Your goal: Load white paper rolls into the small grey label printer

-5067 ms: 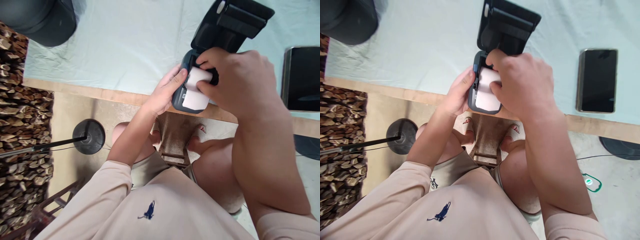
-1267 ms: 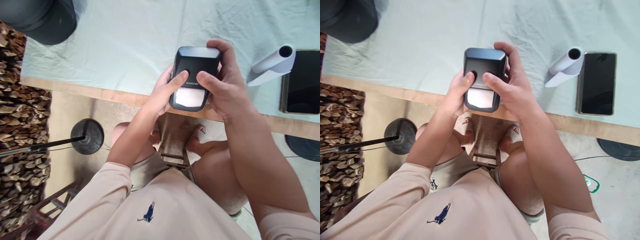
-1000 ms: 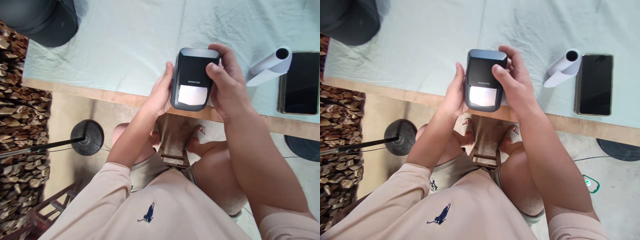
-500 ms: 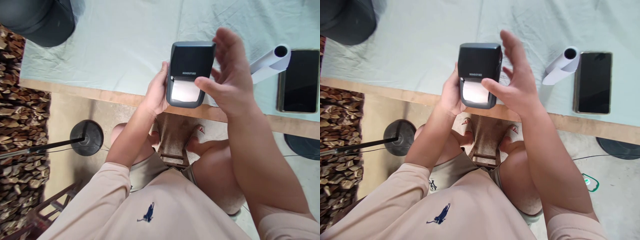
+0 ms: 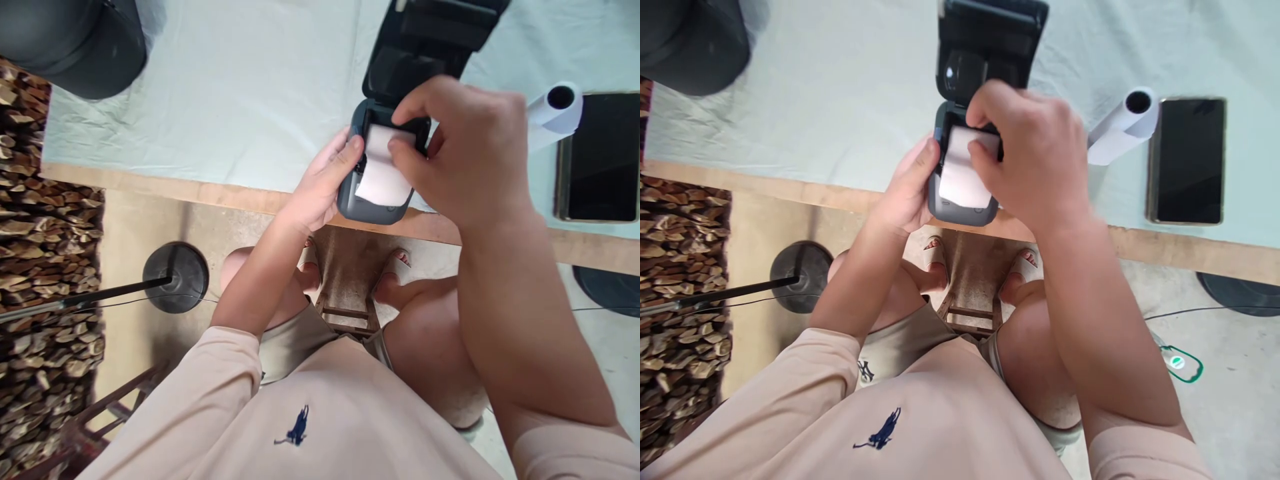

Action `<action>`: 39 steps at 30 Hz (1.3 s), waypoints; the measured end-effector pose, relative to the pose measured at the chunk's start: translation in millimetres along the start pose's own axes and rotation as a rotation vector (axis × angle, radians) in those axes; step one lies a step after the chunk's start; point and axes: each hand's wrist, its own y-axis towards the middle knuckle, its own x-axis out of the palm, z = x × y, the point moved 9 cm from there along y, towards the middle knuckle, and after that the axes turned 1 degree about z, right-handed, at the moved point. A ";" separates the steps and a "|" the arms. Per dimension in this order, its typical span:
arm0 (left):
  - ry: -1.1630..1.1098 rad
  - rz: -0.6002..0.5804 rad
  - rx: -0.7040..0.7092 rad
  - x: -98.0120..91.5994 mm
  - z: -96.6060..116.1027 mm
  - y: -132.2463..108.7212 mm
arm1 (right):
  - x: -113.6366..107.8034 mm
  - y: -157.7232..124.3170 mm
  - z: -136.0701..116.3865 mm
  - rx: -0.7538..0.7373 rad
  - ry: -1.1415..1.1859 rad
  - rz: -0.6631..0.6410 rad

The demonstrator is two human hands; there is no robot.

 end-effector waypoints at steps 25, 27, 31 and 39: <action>-0.002 0.005 0.024 -2.6 0.9 2.8 | 4.3 -20.6 85.1 0.377 0.411 0.196; 0.002 0.018 0.015 -4.9 -0.9 3.6 | 2.7 -22.6 91.3 0.368 0.116 0.204; -0.016 0.036 -0.002 -6.3 -2.8 4.3 | 0.9 -29.0 94.3 0.398 -0.069 0.205; -0.031 0.028 -0.016 -2.2 -1.6 2.3 | -68.7 -36.5 108.6 0.234 -0.114 0.705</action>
